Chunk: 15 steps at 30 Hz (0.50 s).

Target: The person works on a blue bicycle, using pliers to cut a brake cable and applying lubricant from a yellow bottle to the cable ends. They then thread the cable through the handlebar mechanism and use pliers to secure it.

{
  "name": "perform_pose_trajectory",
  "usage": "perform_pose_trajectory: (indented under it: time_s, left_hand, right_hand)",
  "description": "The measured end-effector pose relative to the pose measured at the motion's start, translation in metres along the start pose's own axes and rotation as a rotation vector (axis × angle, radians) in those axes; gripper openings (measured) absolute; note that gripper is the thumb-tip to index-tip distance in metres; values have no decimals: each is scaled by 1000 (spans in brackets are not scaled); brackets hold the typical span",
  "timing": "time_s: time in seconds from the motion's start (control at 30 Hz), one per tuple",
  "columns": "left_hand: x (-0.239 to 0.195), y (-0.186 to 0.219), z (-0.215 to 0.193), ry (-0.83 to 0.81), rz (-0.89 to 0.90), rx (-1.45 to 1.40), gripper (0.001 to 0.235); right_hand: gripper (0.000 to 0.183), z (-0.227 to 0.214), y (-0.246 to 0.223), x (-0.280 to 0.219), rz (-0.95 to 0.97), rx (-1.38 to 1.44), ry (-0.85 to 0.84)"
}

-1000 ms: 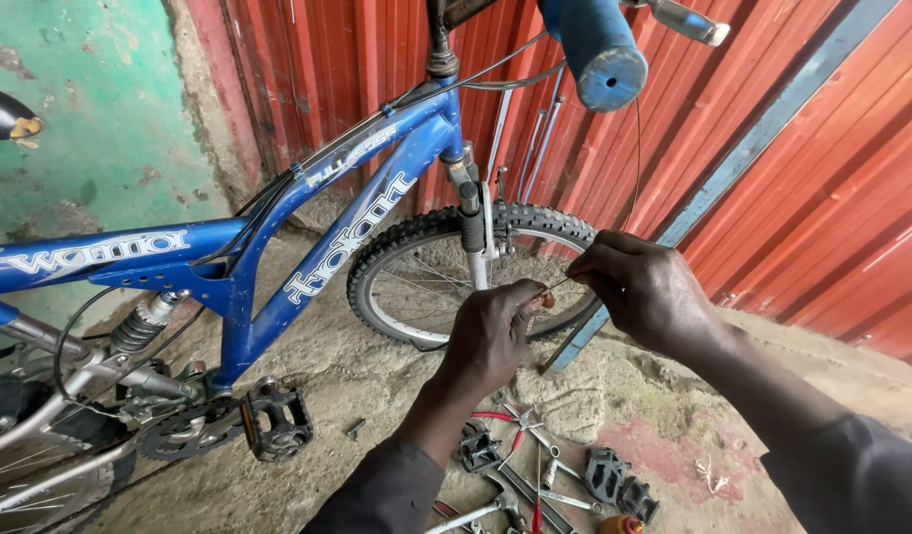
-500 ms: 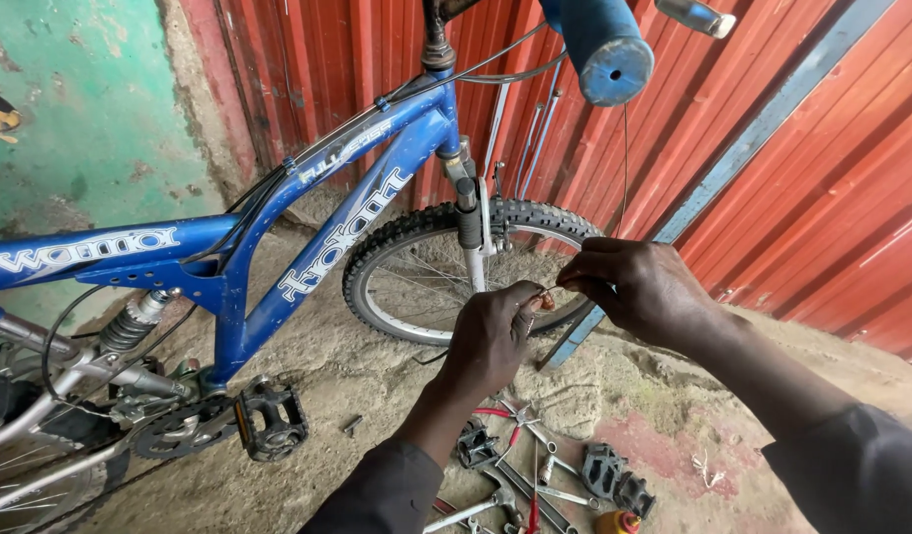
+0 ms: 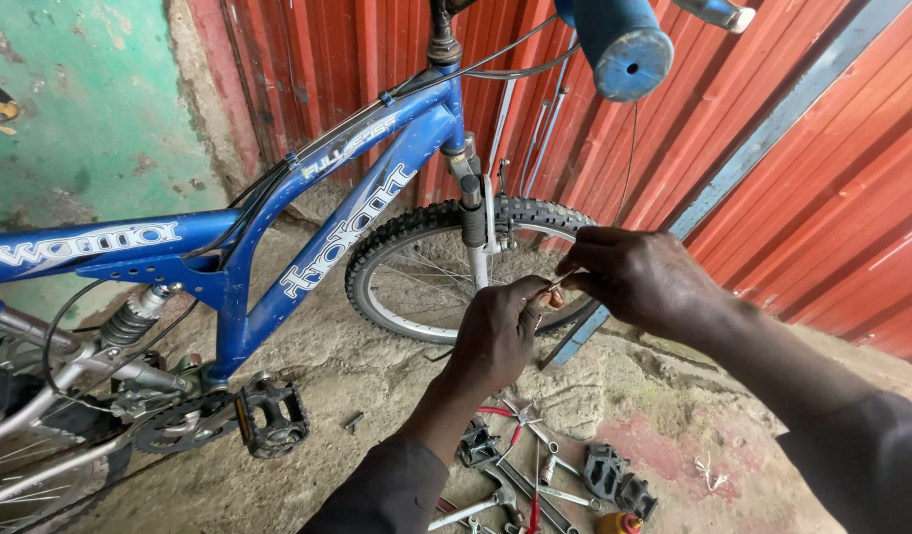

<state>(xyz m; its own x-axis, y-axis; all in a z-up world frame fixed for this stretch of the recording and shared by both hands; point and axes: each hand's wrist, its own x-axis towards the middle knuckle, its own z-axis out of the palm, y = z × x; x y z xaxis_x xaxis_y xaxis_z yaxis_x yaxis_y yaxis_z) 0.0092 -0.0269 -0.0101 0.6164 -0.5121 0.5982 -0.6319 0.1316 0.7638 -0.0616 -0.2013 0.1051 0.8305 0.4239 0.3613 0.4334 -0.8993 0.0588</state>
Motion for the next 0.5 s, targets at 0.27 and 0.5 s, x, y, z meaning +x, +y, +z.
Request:
perform_pose_trajectory:
  time_s: [0.27, 0.5]
  left_hand:
    - [9, -21, 1, 6, 8, -42, 24]
    - [6, -4, -7, 1, -7, -55, 25]
  right_hand:
    - [16, 25, 12, 0, -67, 32, 75]
    - [13, 11, 26, 5, -82, 79, 92]
